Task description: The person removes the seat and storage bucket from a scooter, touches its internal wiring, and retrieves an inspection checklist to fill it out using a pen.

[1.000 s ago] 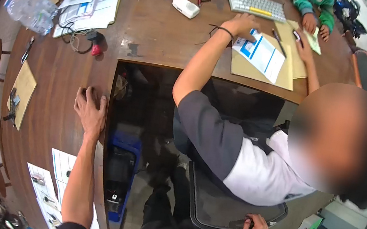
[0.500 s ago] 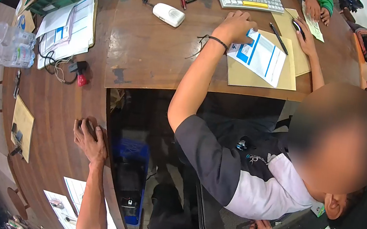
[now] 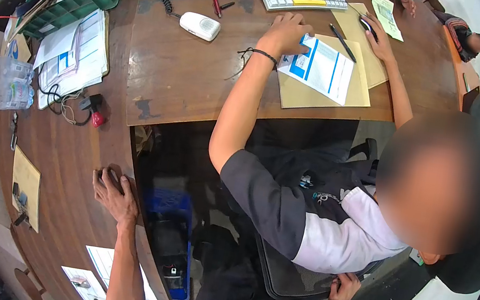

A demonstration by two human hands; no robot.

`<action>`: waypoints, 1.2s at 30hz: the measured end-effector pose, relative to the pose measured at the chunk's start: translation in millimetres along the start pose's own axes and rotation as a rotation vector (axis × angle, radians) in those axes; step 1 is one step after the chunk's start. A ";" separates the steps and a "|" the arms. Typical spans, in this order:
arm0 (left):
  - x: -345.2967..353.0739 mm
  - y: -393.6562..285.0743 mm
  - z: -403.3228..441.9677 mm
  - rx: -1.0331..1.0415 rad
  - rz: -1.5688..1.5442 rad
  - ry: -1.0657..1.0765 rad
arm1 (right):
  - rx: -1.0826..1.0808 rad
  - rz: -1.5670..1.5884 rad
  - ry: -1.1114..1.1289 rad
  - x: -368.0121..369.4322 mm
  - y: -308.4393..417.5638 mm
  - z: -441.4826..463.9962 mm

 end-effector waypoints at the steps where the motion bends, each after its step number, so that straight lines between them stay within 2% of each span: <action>1: -0.2 0.2 -0.2 -0.001 -0.003 -0.002 | -0.001 0.000 -0.004 -0.6 0.1 0.4; 11: 2.3 1.9 -0.5 -0.002 -0.009 -0.004 | -0.055 0.007 -0.065 0.8 3.0 -3.4; 16: 1.5 2.2 -0.2 -0.017 -0.010 -0.003 | 0.007 0.051 0.045 6.4 -4.0 -6.5; 31: -1.0 4.3 -1.4 -0.012 0.019 0.001 | -0.016 0.037 0.060 2.2 4.7 -1.3; 36: -4.2 4.5 -1.7 -0.022 0.006 -0.034 | -0.273 0.075 0.081 -2.0 18.1 -0.9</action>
Point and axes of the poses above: each hand's wrist, its own z-axis towards the middle knuckle, its own x-axis out of the palm, y = z × x, the point moved 4 cm from there along z, towards the middle knuckle, and after that the axes turned 14 degrees about -y, right-handed, at the moved point
